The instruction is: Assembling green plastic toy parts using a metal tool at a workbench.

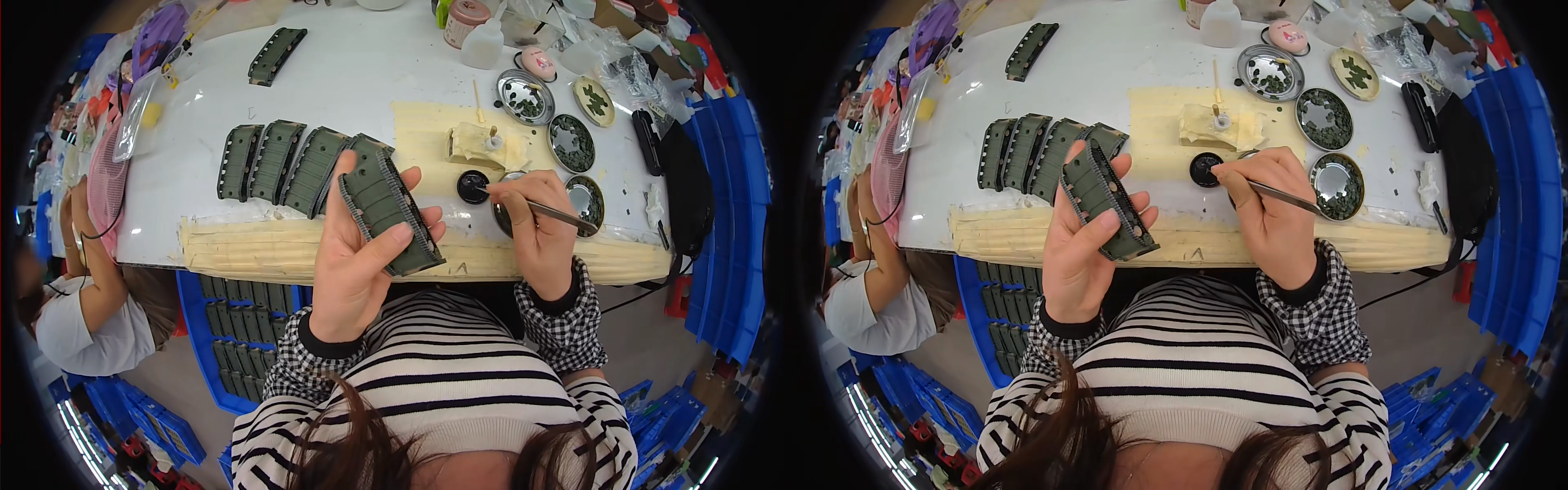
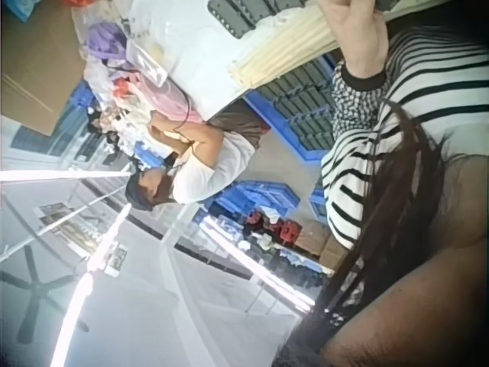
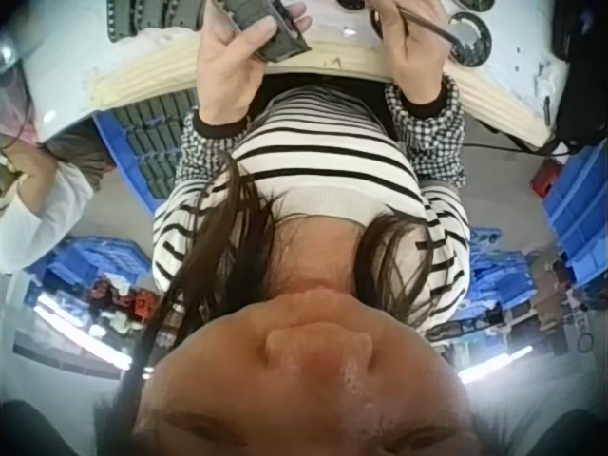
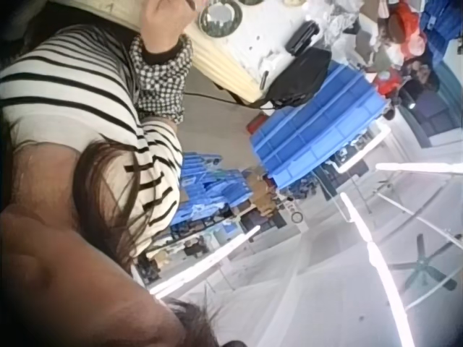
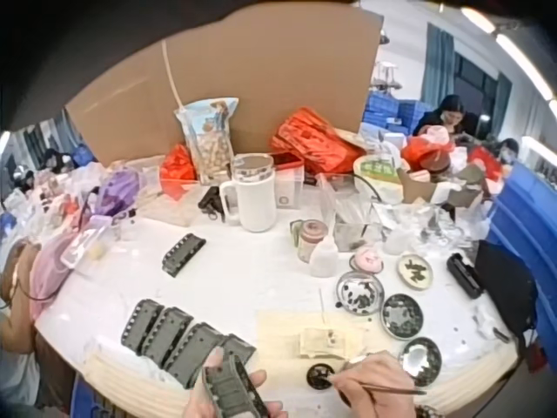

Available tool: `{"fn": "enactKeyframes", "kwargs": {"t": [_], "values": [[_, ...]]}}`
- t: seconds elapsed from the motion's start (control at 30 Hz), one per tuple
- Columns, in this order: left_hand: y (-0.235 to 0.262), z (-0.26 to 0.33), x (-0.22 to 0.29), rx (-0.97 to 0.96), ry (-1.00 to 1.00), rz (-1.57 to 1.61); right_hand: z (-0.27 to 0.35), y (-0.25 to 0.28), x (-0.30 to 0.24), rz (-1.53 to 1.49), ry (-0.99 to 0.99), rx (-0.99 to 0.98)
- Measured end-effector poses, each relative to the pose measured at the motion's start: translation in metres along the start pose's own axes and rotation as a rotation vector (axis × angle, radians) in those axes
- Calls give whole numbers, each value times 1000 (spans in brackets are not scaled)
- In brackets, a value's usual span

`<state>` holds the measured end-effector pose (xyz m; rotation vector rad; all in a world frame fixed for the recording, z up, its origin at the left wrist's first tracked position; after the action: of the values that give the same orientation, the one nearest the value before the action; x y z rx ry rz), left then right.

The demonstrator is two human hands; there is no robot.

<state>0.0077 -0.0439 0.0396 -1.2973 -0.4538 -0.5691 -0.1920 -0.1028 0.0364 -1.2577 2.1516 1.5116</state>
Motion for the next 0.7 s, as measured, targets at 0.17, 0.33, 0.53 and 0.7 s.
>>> {"fn": "enactKeyframes", "kwargs": {"t": [0.17, 0.33, 0.53, 0.7], "values": [[15, -1, -7, 17, 123, 157, -1, -7, 2, 33, -10, -11], [15, -1, -8, 55, 127, 228, -1, -8, 4, 48, -15, -30], [15, 0, -5, 109, 107, 210, 0, 9, -11, -239, -90, -48], [11, -4, -7, 186, 135, 261, 4, 22, -37, -350, 150, -88]]}}
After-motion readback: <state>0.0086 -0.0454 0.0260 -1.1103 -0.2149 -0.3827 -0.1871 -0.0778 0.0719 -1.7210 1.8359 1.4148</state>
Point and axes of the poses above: each hand's wrist, its own z-axis away from the middle knuckle, its own y-axis out of the back of the hand, x = y × z, the point moved 3 cm from there along -z, towards the middle knuckle, and after that the axes turned 8 degrees about z, right-handed, at the moved point
